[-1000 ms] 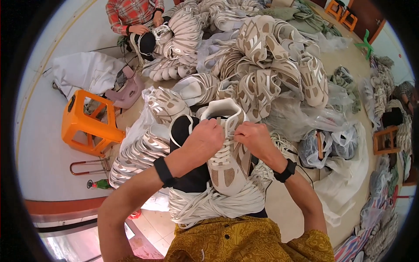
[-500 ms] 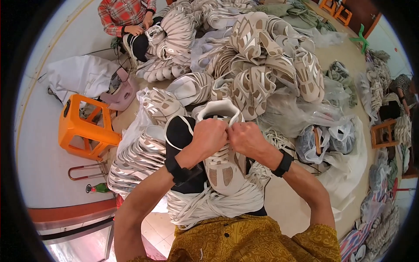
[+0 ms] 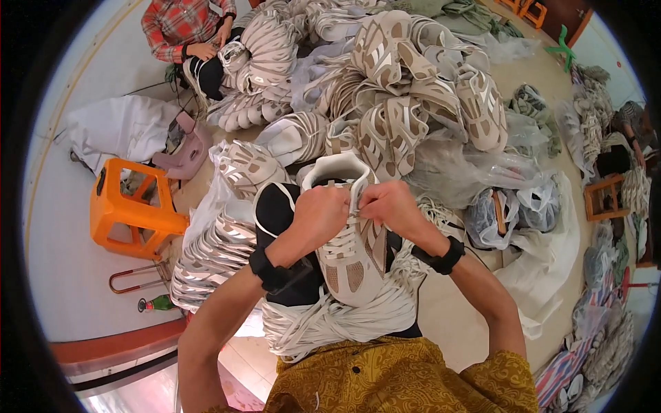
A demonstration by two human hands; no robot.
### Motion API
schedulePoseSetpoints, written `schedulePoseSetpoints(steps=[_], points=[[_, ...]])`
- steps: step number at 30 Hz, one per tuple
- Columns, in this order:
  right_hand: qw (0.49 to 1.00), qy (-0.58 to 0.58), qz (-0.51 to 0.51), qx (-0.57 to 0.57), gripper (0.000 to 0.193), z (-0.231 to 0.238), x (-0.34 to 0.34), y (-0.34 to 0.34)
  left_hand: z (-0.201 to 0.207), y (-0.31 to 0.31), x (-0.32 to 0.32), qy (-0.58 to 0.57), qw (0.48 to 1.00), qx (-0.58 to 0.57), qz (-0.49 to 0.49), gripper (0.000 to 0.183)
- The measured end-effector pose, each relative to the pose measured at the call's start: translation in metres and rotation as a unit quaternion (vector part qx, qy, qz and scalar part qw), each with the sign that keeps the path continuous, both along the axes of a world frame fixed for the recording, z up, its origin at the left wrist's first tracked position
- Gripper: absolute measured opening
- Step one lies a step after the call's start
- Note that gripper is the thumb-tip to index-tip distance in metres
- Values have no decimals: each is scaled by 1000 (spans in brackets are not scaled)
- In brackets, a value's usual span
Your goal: Lacing and preparing shoe uppers in a shoe manufacturing facility.
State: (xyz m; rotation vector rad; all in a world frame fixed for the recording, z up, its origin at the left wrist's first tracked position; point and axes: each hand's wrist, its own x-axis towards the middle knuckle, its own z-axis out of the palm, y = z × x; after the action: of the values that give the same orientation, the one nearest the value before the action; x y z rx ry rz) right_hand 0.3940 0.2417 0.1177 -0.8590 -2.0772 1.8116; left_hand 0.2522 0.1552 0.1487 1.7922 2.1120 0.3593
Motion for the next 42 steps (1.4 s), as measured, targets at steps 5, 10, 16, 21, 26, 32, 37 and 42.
schedulePoseSetpoints(steps=[5,10,16,21,26,32,37,42], points=[[796,40,22,604,10,-3,-14,-22,1,-3,-2,-40,998,41,1,15],[944,131,-41,300,5,-22,-3,-19,-2,8,-6,-27,999,14,-34,13],[936,156,-20,314,8,-16,2,-11,-10,17,-18,-73,985,-57,-143,15],[976,122,-59,173,11,-14,-1,-14,-15,11,-17,-79,987,3,-140,13],[986,139,-25,89,10,-12,-5,-9,1,-6,-21,27,992,-26,-117,13],[981,114,-11,-155,15,-18,2,5,106,-61,-48,-594,788,-24,159,12],[958,141,-44,-245,20,-13,8,9,175,-91,-63,-642,736,187,105,19],[979,170,-65,-86,20,25,18,11,202,-65,-71,-630,728,255,93,25]])
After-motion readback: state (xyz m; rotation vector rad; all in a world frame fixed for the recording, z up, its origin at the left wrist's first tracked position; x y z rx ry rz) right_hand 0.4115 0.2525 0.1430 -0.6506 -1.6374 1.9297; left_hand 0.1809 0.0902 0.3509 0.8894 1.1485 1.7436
